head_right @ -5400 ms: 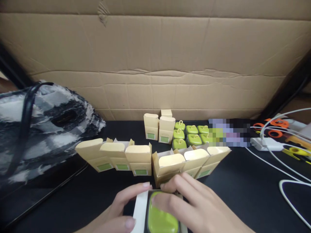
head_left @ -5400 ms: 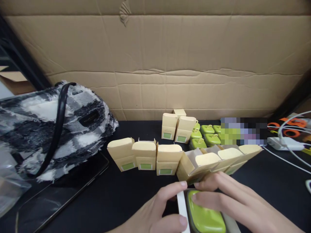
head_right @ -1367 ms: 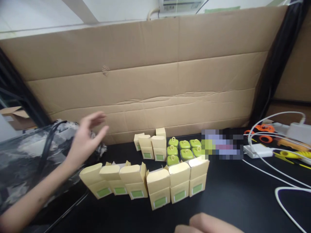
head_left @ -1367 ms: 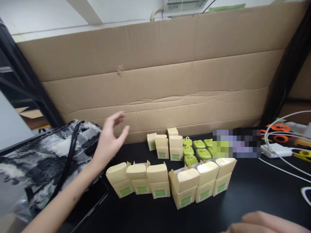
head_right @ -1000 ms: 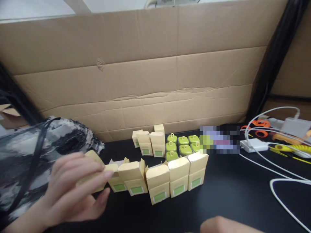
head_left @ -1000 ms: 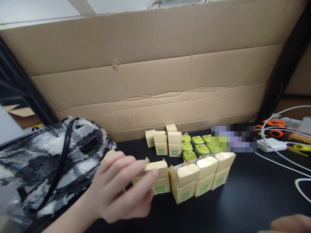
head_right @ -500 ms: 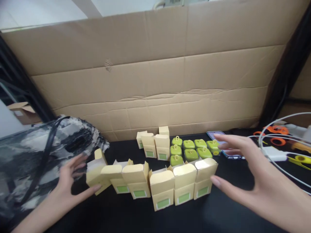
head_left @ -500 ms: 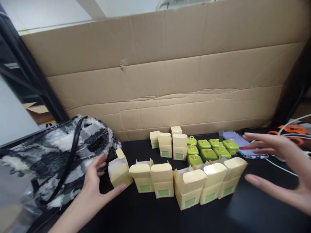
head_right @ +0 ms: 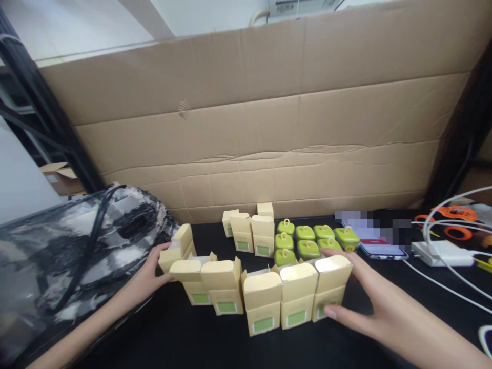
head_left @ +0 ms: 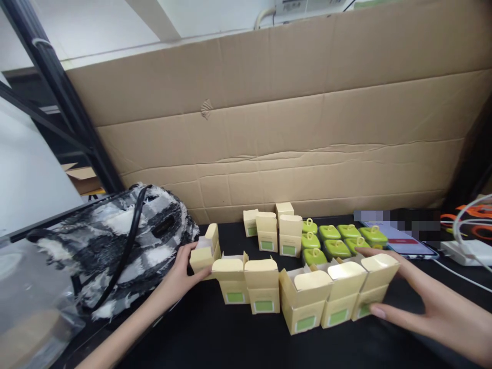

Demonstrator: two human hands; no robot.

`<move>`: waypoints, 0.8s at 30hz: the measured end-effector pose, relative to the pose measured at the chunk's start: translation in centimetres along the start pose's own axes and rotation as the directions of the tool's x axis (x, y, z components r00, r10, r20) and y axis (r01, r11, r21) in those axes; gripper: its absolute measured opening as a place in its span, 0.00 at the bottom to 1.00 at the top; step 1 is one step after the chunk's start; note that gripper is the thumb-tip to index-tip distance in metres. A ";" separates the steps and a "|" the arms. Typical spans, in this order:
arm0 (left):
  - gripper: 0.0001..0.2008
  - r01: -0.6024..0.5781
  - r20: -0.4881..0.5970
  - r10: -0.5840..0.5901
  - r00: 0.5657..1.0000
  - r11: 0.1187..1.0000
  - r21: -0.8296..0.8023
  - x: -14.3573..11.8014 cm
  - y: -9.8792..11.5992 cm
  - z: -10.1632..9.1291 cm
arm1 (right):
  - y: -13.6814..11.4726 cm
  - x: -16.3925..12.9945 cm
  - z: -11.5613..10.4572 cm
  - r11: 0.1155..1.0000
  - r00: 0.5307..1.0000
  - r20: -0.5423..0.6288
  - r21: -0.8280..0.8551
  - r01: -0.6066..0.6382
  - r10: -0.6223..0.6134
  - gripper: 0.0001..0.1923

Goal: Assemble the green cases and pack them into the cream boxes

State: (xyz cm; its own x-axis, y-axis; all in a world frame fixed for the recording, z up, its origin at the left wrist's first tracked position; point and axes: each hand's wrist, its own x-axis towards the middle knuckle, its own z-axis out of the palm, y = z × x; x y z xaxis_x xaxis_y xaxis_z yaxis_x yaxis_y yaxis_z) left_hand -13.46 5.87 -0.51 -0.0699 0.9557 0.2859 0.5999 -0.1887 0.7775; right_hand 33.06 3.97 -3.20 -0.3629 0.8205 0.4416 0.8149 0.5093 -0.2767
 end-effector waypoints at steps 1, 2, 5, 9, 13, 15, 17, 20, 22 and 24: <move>0.29 0.015 0.000 -0.015 1.000 1.000 -0.026 0.1 -0.2 0.1 | -0.2 0.0 0.2 1.000 1.000 0.025 0.019 -0.020 0.019 0.37; 0.29 0.026 0.013 -0.025 1.000 0.998 -0.058 0.3 -0.2 0.2 | -0.4 0.0 0.3 0.998 0.998 0.044 0.040 -0.045 0.044 0.36; 0.31 0.046 0.081 -0.033 0.996 0.986 -0.160 1.3 -0.1 0.3 | -0.6 0.0 0.6 0.989 0.995 0.024 0.110 -0.095 0.093 0.34; 0.21 0.087 0.179 -0.041 0.983 0.961 -0.262 3.5 1.1 0.8 | -0.5 -0.1 0.8 0.982 0.996 -0.010 0.170 -0.082 0.085 0.32; 0.15 0.128 0.244 -0.050 0.969 0.941 -0.314 5.7 2.3 2.2 | -0.8 0.1 0.6 0.978 0.995 0.013 0.184 -0.103 0.103 0.29; 0.15 0.131 0.230 -0.054 0.972 0.934 -0.331 6.5 2.4 2.8 | -1.0 0.2 0.6 0.971 0.993 0.012 0.210 -0.117 0.117 0.30; 0.15 0.107 0.155 -0.055 0.986 0.933 -0.344 6.9 2.1 3.0 | -1.3 0.2 0.7 0.957 0.989 0.026 0.251 -0.147 0.145 0.29; 0.17 -0.005 -0.083 -0.026 0.996 0.935 -0.355 6.1 1.6 2.2 | -1.8 0.3 0.8 0.939 0.980 0.059 0.280 -0.200 0.191 0.27; 0.20 -0.113 -0.244 0.025 0.970 0.929 -0.352 4.4 1.7 1.1 | -2.2 0.3 0.9 0.937 0.973 0.054 0.262 -0.229 0.223 0.30; 0.24 -0.210 -0.300 0.104 0.948 0.914 -0.347 2.1 2.3 0.1 | -2.6 0.5 0.9 0.941 0.970 0.025 0.239 -0.239 0.240 0.36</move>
State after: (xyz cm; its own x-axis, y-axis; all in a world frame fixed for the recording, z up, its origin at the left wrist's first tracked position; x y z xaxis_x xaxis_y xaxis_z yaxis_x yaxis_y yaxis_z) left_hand -12.15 7.47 1.79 -0.2430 0.8189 0.5200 0.2860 -0.4518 0.8451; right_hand 30.38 3.27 -3.07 -0.1680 0.9251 0.3404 0.7455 0.3452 -0.5701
